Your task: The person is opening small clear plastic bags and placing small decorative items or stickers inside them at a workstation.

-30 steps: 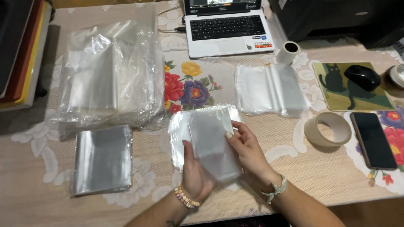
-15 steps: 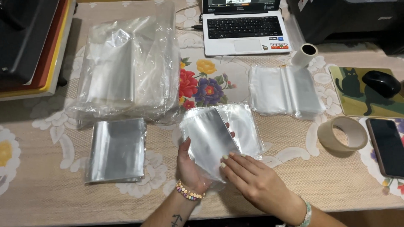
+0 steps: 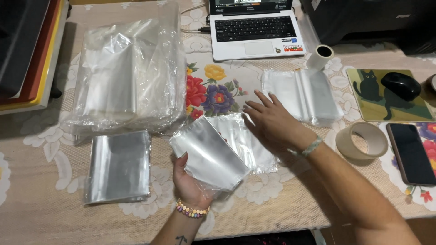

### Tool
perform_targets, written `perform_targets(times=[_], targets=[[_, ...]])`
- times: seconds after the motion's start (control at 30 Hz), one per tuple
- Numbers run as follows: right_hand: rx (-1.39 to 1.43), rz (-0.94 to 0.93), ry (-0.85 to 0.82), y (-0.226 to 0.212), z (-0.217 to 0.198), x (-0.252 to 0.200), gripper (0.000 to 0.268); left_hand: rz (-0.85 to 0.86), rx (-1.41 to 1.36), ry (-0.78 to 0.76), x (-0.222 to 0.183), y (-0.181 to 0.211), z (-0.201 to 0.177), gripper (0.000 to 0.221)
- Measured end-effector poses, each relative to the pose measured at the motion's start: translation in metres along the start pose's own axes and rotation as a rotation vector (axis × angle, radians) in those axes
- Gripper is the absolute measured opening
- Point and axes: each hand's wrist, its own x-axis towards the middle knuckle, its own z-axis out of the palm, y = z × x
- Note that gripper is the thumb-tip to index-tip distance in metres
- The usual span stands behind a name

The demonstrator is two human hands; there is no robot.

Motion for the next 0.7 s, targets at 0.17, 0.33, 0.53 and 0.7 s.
perform_targets(times=[0.17,0.33,0.53,0.7], targets=[[-0.446,-0.092,-0.496,0.049,0.007,0.023,0.069,0.013,0.091,-0.028,-0.008,0.009,0.01,0.07],[-0.623,-0.163,-0.195,0.093,0.033,0.026,0.037,0.033,0.111,0.145,-0.003,0.006,0.01,0.058],[-0.381,0.057,-0.028,0.077,0.023,0.033,0.059,-0.06,0.229,0.121,0.004,0.003,0.01,0.051],[0.181,-0.235,0.518,-0.049,0.01,-0.019,0.057,-0.187,0.238,0.071,0.045,0.018,0.004,0.049]])
